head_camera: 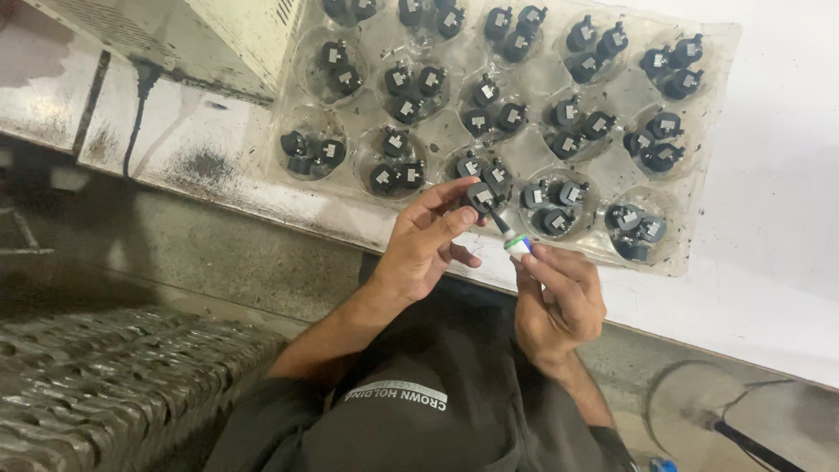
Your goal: The person picks black plastic plugs one at a time from a blister tray and applies glue to each plug using a small squeeze bottle, then places the plug back into the tray. At one point the person wipes their hands with a dark cloth before resuming gluing.
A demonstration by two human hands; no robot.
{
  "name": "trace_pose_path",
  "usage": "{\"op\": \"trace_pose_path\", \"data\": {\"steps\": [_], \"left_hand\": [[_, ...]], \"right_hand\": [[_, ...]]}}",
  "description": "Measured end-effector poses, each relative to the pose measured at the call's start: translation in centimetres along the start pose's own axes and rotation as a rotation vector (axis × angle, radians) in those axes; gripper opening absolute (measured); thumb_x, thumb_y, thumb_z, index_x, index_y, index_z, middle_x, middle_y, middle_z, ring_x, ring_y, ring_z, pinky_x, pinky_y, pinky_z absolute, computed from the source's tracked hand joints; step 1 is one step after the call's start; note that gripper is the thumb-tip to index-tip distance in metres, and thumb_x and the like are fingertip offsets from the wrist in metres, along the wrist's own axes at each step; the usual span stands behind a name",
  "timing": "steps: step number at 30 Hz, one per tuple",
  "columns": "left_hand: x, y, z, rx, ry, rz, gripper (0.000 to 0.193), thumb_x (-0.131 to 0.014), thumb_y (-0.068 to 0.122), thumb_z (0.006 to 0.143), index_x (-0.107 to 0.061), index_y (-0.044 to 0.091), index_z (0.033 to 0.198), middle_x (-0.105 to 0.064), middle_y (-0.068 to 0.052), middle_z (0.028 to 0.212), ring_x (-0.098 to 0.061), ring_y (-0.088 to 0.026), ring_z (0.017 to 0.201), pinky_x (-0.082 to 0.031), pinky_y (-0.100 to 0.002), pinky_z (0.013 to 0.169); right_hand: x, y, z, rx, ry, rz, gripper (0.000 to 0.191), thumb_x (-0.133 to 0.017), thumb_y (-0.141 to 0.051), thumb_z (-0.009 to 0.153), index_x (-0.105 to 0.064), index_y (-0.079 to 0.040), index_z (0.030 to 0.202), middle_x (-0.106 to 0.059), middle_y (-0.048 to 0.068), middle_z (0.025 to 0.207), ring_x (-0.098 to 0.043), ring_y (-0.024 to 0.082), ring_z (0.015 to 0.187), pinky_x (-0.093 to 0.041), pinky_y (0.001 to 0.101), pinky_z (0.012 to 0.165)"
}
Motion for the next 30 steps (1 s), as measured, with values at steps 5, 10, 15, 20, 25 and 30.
{"op": "trace_pose_path", "data": {"steps": [5,10,15,20,25,30], "left_hand": [[0.1,0.0,-0.1,-0.008,-0.018,0.015,0.044,-0.068,0.006,0.101,-0.056,0.002,0.144,-0.066,-0.008,0.119,-0.066,-0.017,0.109,-0.066,-0.035,0.068],[0.2,-0.1,-0.2,-0.005,-0.020,0.012,0.043,-0.067,0.006,0.102,-0.056,0.003,0.144,-0.066,-0.008,0.117,-0.066,-0.017,0.108,-0.066,-0.034,0.067],[0.2,-0.2,-0.3,-0.007,-0.014,0.017,0.043,-0.068,0.006,0.102,-0.057,0.003,0.144,-0.066,-0.008,0.118,-0.066,-0.016,0.108,-0.065,-0.034,0.066],[0.2,-0.3,-0.3,0.001,-0.010,0.022,0.043,-0.067,0.007,0.102,-0.057,0.005,0.143,-0.066,-0.007,0.118,-0.066,-0.016,0.107,-0.065,-0.033,0.066],[0.2,-0.5,-0.3,0.012,-0.007,0.007,0.043,-0.067,0.009,0.102,-0.057,0.005,0.144,-0.066,-0.007,0.118,-0.066,-0.016,0.107,-0.065,-0.033,0.066],[0.3,-1.1,-0.3,0.034,0.007,-0.010,0.042,-0.068,0.013,0.101,-0.058,0.005,0.141,-0.065,-0.005,0.115,-0.067,-0.016,0.105,-0.064,-0.032,0.062]], "right_hand": [[-0.1,-0.1,0.2,-0.028,-0.016,-0.025,0.034,-0.083,0.018,0.084,-0.071,-0.003,0.108,-0.070,0.015,0.106,-0.070,0.024,0.095,-0.055,0.0301,0.077],[0.1,-0.1,0.2,-0.037,-0.038,-0.062,0.032,-0.084,0.016,0.084,-0.071,-0.004,0.105,-0.071,0.014,0.104,-0.071,0.022,0.094,-0.055,0.0300,0.078],[0.0,-0.1,0.2,-0.031,-0.023,-0.053,0.031,-0.084,0.016,0.083,-0.071,-0.004,0.104,-0.071,0.014,0.103,-0.071,0.023,0.093,-0.055,0.0294,0.075],[0.3,-0.1,0.1,-0.035,-0.027,-0.039,0.032,-0.084,0.016,0.082,-0.070,-0.004,0.103,-0.071,0.015,0.102,-0.071,0.023,0.092,-0.055,0.0313,0.078],[0.5,-0.1,0.0,-0.032,-0.026,-0.038,0.032,-0.084,0.017,0.082,-0.070,-0.004,0.103,-0.070,0.015,0.101,-0.071,0.024,0.092,-0.056,0.0295,0.075],[0.5,-0.2,-0.3,-0.016,-0.025,-0.058,0.031,-0.084,0.015,0.082,-0.070,-0.004,0.102,-0.070,0.014,0.101,-0.070,0.024,0.089,-0.054,0.0320,0.077]]}}
Point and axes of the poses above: each hand's wrist, its own z-axis towards the middle knuckle, its own x-axis out of the back of the hand, y = z × x, the point moved 2 cm from there along z, towards the middle knuckle
